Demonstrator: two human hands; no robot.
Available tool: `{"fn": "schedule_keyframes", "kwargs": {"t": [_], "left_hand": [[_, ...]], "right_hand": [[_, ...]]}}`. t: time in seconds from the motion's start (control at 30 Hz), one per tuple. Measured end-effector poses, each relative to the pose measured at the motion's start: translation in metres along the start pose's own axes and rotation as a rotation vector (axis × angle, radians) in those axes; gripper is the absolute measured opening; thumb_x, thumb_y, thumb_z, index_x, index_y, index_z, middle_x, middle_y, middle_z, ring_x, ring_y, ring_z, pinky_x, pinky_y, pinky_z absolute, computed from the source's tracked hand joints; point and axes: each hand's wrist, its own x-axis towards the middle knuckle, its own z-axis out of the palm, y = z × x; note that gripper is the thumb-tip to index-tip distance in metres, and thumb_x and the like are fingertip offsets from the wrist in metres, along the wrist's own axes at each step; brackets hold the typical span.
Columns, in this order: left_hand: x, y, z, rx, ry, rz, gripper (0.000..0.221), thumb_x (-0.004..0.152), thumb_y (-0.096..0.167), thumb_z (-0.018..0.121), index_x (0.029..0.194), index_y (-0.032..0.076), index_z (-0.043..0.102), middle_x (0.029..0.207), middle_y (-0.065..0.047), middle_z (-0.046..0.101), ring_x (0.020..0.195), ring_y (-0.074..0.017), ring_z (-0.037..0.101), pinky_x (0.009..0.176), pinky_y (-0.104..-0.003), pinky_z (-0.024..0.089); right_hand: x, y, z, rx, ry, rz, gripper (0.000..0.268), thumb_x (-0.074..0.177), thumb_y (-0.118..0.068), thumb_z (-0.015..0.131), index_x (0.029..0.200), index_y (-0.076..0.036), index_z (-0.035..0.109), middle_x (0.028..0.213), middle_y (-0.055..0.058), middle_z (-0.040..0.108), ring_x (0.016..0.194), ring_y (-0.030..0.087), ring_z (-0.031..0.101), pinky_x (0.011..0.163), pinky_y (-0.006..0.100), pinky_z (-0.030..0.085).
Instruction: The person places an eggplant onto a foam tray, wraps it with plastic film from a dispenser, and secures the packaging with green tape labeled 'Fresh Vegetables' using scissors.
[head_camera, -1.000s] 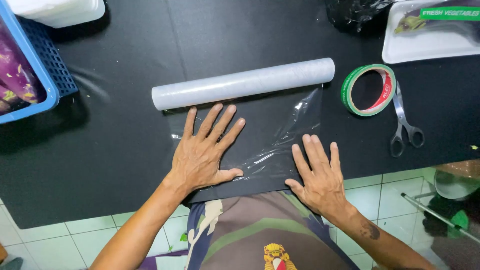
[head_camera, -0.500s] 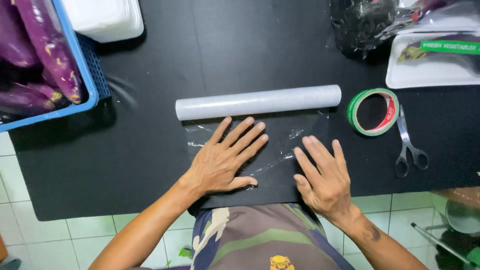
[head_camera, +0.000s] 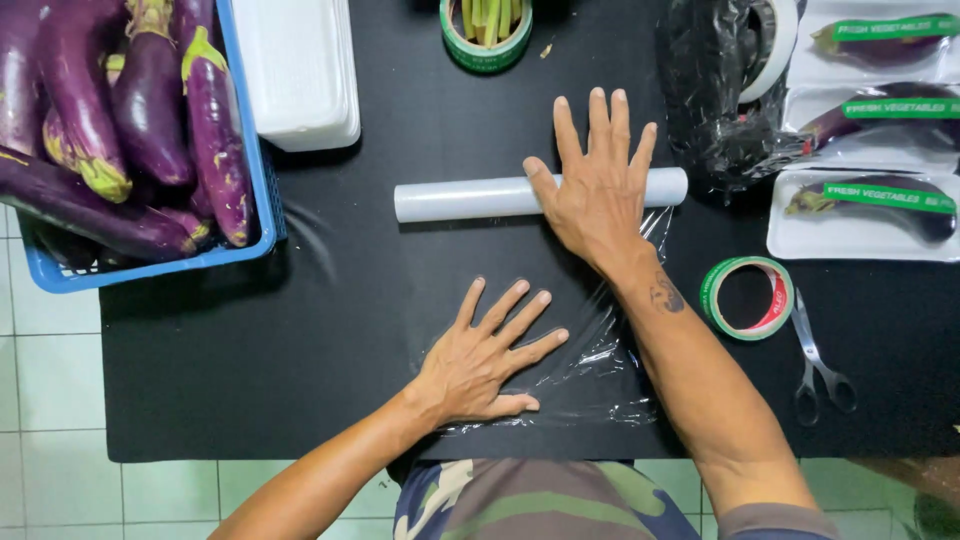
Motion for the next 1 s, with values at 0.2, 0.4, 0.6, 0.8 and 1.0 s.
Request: {"fn": "schedule_keyframes", "kwargs": {"t": [0.2, 0.4, 0.6, 0.8, 1.0], "left_hand": [[0.019, 0.017, 0.016, -0.062, 0.065, 0.188, 0.081, 0.097, 0.072, 0.025, 0.165, 0.029, 0.021, 0.174, -0.006, 0.017, 0.161, -0.0281, 0.013, 0.128, -0.062, 0.006], [0.019, 0.021, 0.011, -0.103, 0.094, 0.164, 0.091, 0.092, 0.08, 0.021, 0.165, 0.026, 0.023, 0.173, -0.008, 0.022, 0.16, -0.0279, 0.017, 0.128, -0.062, 0.004], [0.045, -0.047, 0.026, 0.022, 0.279, 0.002, 0.082, 0.095, 0.072, 0.038, 0.15, 0.012, 0.046, 0.16, -0.013, 0.041, 0.154, -0.0316, 0.031, 0.128, -0.055, 0.017], [0.048, -0.053, 0.006, 0.043, 0.037, -0.089, 0.092, 0.089, 0.08, 0.035, 0.159, 0.02, 0.033, 0.167, -0.011, 0.029, 0.158, -0.0288, 0.018, 0.13, -0.057, 0.003], [0.046, -0.052, -0.007, -0.001, 0.043, -0.07, 0.092, 0.093, 0.073, 0.038, 0.166, 0.02, 0.018, 0.172, -0.012, 0.02, 0.159, -0.0293, 0.013, 0.128, -0.056, 0.006]], "right_hand": [[0.003, 0.001, -0.001, 0.005, -0.129, 0.068, 0.07, 0.108, -0.057, 0.039, 0.161, -0.01, 0.037, 0.162, 0.031, 0.031, 0.156, 0.045, 0.009, 0.115, 0.074, 0.0], [0.014, 0.01, 0.007, 0.008, -0.104, 0.053, 0.072, 0.108, -0.06, 0.039, 0.16, -0.01, 0.039, 0.16, 0.031, 0.035, 0.155, 0.045, 0.011, 0.115, 0.075, -0.001], [-0.039, -0.022, -0.004, -0.016, 0.143, -0.076, 0.061, 0.11, -0.043, 0.043, 0.157, -0.003, 0.044, 0.158, 0.031, 0.036, 0.153, 0.048, 0.023, 0.117, 0.072, 0.009], [-0.002, -0.017, 0.012, 0.03, 0.053, 0.005, 0.069, 0.108, -0.049, 0.044, 0.161, -0.005, 0.038, 0.164, 0.032, 0.026, 0.156, 0.046, 0.01, 0.118, 0.071, -0.003], [0.089, 0.0, 0.026, 0.041, 0.156, 0.133, 0.068, 0.11, -0.035, 0.055, 0.165, -0.006, 0.024, 0.166, 0.029, 0.02, 0.156, 0.045, 0.009, 0.12, 0.071, 0.009]]}}
